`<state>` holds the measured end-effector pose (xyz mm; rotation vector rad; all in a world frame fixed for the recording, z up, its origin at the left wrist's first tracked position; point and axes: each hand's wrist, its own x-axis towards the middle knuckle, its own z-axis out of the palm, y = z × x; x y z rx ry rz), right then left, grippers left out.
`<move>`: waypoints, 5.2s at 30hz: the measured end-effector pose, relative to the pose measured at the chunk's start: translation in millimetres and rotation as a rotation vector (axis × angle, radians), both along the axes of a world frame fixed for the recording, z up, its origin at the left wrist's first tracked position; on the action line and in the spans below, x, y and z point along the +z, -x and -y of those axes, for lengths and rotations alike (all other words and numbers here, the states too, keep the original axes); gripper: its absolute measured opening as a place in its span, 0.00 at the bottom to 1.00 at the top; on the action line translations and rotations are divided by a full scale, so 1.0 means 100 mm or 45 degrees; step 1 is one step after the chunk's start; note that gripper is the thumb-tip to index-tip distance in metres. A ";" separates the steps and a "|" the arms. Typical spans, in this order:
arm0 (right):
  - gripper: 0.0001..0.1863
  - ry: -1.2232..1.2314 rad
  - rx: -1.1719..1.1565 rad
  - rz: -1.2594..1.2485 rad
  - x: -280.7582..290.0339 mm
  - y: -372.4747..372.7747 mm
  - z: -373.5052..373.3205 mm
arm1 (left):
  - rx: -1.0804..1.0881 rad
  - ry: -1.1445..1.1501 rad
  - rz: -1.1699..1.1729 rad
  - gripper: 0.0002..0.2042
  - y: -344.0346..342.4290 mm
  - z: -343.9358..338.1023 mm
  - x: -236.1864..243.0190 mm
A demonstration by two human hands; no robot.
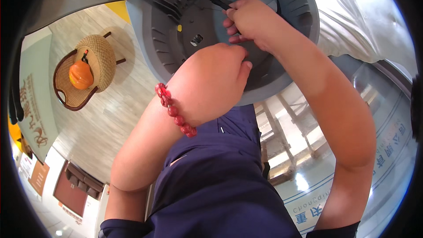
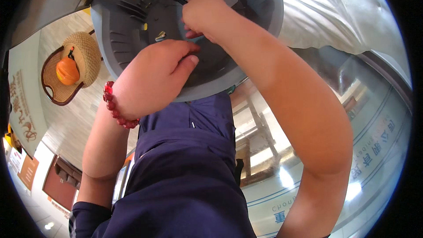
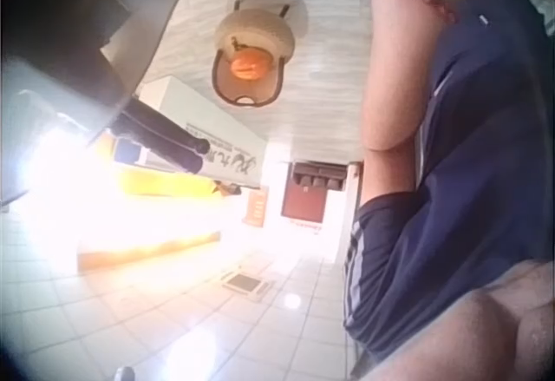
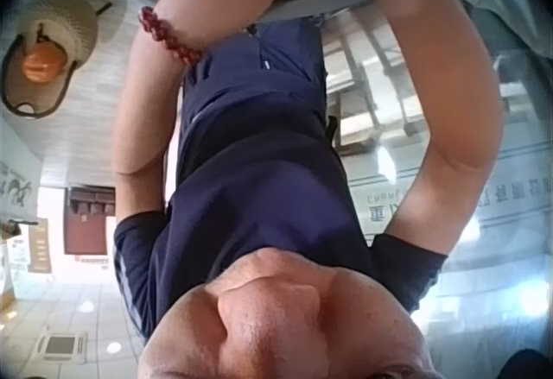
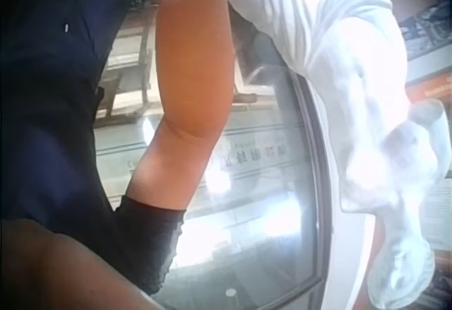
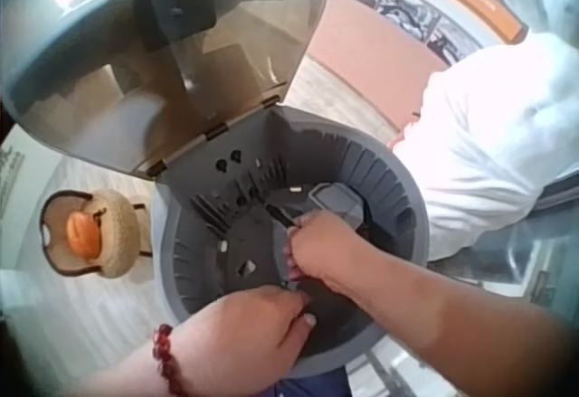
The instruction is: The recorder is repairing an electric scooter by removing an orange component and manipulating internal wiring.
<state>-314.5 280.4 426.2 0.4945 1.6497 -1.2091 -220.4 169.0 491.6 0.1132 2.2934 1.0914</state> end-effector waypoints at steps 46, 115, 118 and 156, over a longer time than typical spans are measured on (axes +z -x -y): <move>0.11 -0.160 0.258 0.003 0.04 -0.06 -0.16 | 1.325 -0.143 0.759 0.12 0.83 -0.13 -1.21; 0.18 -0.356 0.880 -0.771 0.18 -0.06 -0.13 | 1.479 -0.762 0.823 0.06 0.80 -0.03 -1.38; 0.18 -0.512 1.025 -1.353 0.10 -0.09 -0.19 | 1.432 -0.540 0.995 0.06 0.88 -0.02 -1.06; 0.14 0.044 -0.219 0.298 0.41 0.05 -0.28 | 1.574 -0.651 0.992 0.06 0.85 -0.02 -0.98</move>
